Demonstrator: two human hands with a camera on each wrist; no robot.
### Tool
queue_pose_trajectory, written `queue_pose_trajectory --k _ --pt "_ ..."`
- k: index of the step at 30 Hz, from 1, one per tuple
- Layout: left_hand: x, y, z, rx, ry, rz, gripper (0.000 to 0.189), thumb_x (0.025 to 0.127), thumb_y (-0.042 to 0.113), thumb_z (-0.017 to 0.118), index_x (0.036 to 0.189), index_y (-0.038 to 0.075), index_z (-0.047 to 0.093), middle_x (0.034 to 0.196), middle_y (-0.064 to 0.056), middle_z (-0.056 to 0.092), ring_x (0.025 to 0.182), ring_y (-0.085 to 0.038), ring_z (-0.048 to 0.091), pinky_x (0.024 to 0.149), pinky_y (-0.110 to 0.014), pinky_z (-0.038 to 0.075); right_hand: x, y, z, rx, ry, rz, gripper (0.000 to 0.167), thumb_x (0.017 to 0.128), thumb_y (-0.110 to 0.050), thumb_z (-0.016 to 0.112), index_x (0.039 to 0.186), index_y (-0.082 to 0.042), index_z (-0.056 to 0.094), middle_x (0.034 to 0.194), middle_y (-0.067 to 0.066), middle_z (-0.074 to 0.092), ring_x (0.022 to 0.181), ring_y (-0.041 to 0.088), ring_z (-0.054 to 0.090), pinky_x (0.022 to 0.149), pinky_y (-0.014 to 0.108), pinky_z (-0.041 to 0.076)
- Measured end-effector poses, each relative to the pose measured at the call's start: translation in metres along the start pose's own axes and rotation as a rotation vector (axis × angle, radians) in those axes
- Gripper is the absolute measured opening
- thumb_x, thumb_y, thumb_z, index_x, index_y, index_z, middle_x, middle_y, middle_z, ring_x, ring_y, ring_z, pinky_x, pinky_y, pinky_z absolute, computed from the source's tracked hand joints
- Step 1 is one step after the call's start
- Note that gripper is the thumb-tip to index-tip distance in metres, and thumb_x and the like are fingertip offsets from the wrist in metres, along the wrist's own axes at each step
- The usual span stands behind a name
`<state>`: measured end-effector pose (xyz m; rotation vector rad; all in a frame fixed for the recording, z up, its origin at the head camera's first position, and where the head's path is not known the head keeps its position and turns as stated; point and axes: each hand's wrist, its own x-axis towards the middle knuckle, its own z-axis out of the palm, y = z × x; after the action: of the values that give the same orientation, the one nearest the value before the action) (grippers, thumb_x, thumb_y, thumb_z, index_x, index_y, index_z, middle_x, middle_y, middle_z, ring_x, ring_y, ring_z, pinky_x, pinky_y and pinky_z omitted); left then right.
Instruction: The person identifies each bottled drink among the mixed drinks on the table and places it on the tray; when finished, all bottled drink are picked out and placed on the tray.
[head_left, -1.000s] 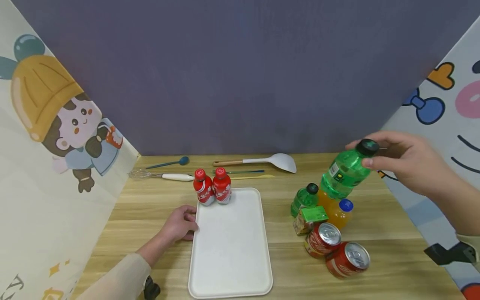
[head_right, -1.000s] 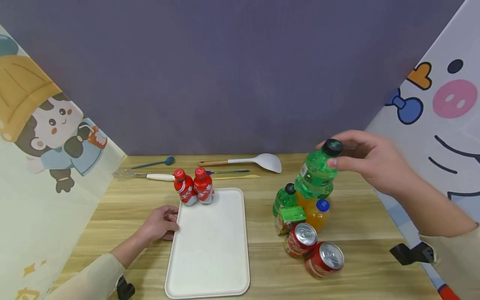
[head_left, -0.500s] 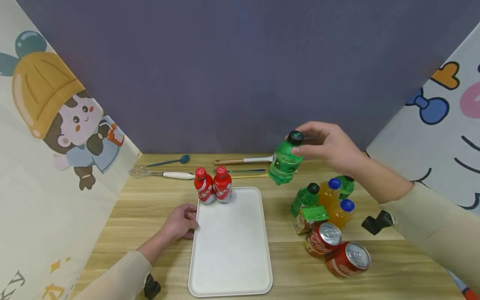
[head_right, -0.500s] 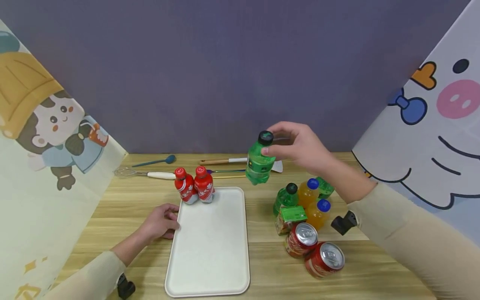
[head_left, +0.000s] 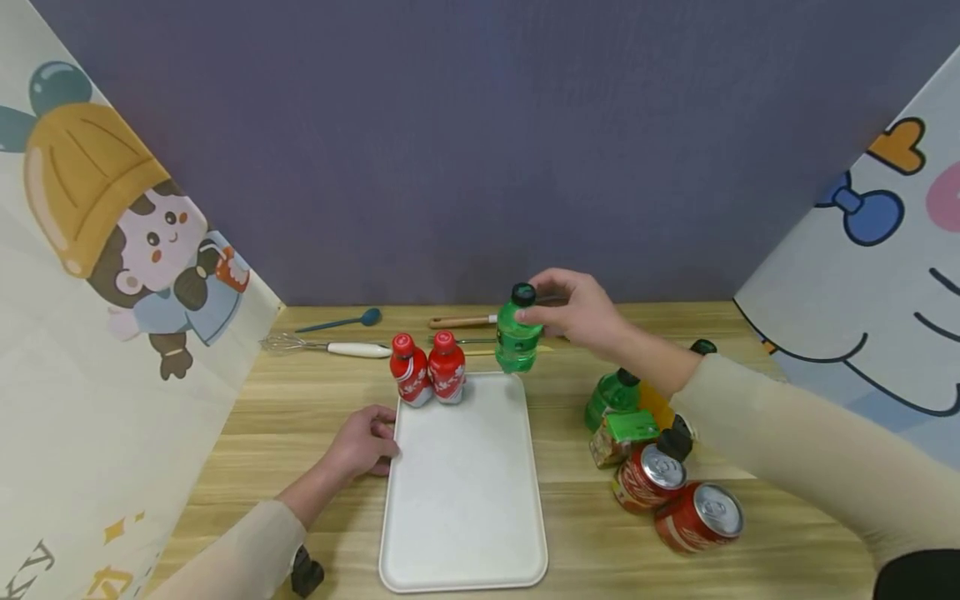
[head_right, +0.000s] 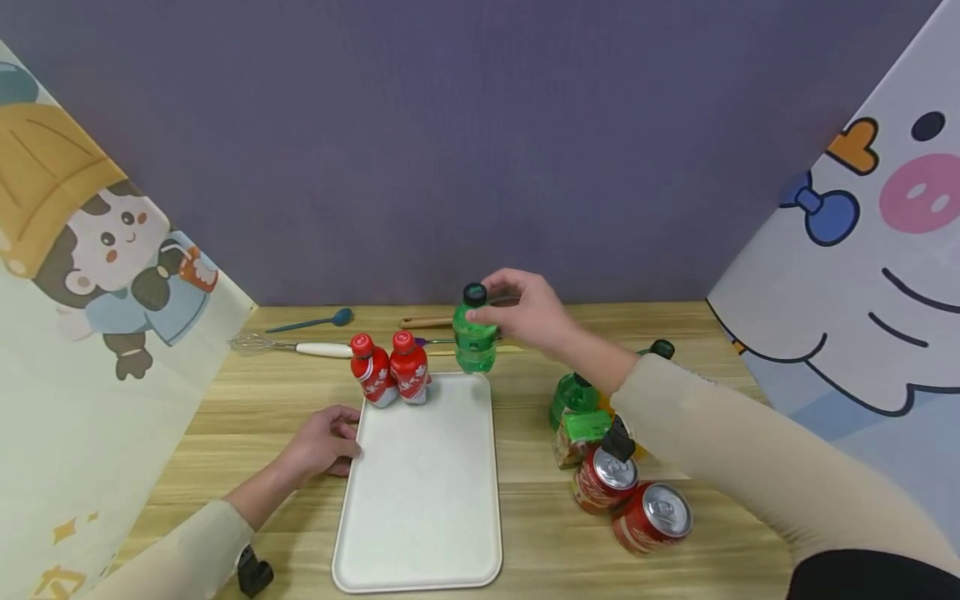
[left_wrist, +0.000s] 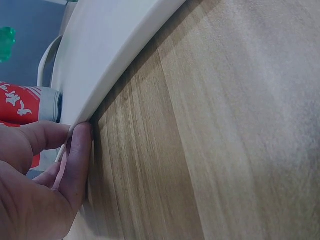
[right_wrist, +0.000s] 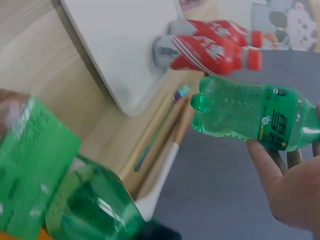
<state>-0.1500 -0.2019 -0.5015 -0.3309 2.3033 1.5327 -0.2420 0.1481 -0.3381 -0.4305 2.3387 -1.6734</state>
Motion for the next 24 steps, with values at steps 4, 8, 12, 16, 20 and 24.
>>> queue_pose_trajectory --k 4,8,12,16,20,24 --pt "-0.001 0.001 0.000 -0.002 -0.004 0.004 0.060 0.079 -0.013 0.069 0.136 -0.004 0.054 0.100 -0.017 0.059 0.074 -0.024 0.064 0.058 -0.041 0.065 0.006 0.008 0.017 0.033 0.000 0.014 0.036 0.087 -0.018 0.083 0.117 -0.009 0.065 0.122 0.012 0.064 0.106 0.026 0.069 0.078 0.042 0.067" --pt "-0.001 0.001 0.001 -0.011 -0.008 0.013 0.060 0.079 -0.014 0.069 0.136 -0.005 0.053 0.100 -0.017 0.059 0.073 -0.025 0.064 0.058 -0.042 0.065 0.011 0.017 0.033 0.037 0.006 0.039 0.035 0.087 -0.018 0.083 0.115 -0.009 0.065 0.122 0.011 0.064 0.107 0.025 0.071 0.079 0.043 0.066" --pt "0.000 0.000 0.000 -0.014 -0.014 0.012 0.062 0.078 -0.014 0.068 0.137 -0.004 0.053 0.100 -0.017 0.059 0.072 -0.025 0.065 0.059 -0.041 0.066 0.014 0.024 0.048 -0.033 0.032 0.061 0.033 0.086 -0.019 0.084 0.113 -0.011 0.067 0.117 0.009 0.067 0.106 0.024 0.070 0.082 0.050 0.065" --pt "-0.002 0.001 0.000 -0.015 -0.012 0.008 0.062 0.078 -0.013 0.069 0.137 -0.004 0.053 0.101 -0.017 0.059 0.073 -0.024 0.065 0.059 -0.041 0.066 0.016 0.033 0.058 -0.109 0.058 0.074 0.033 0.084 -0.019 0.085 0.111 -0.010 0.068 0.114 0.007 0.070 0.106 0.025 0.069 0.079 0.044 0.065" --pt "-0.003 0.000 0.000 -0.016 0.003 0.010 0.060 0.078 -0.014 0.069 0.136 -0.004 0.054 0.100 -0.017 0.059 0.072 -0.024 0.064 0.058 -0.041 0.066 0.019 0.042 0.066 -0.140 0.063 0.064 0.035 0.084 -0.017 0.085 0.112 -0.006 0.067 0.116 0.010 0.069 0.109 0.028 0.070 0.081 0.034 0.064" --pt "-0.002 0.000 0.001 -0.020 0.011 0.005 0.060 0.078 -0.015 0.069 0.135 -0.003 0.055 0.099 -0.016 0.059 0.071 -0.024 0.064 0.058 -0.040 0.066 0.021 0.047 0.072 -0.140 0.070 0.066 0.037 0.084 -0.015 0.084 0.113 -0.005 0.065 0.119 0.011 0.067 0.110 0.030 0.071 0.087 0.033 0.064"
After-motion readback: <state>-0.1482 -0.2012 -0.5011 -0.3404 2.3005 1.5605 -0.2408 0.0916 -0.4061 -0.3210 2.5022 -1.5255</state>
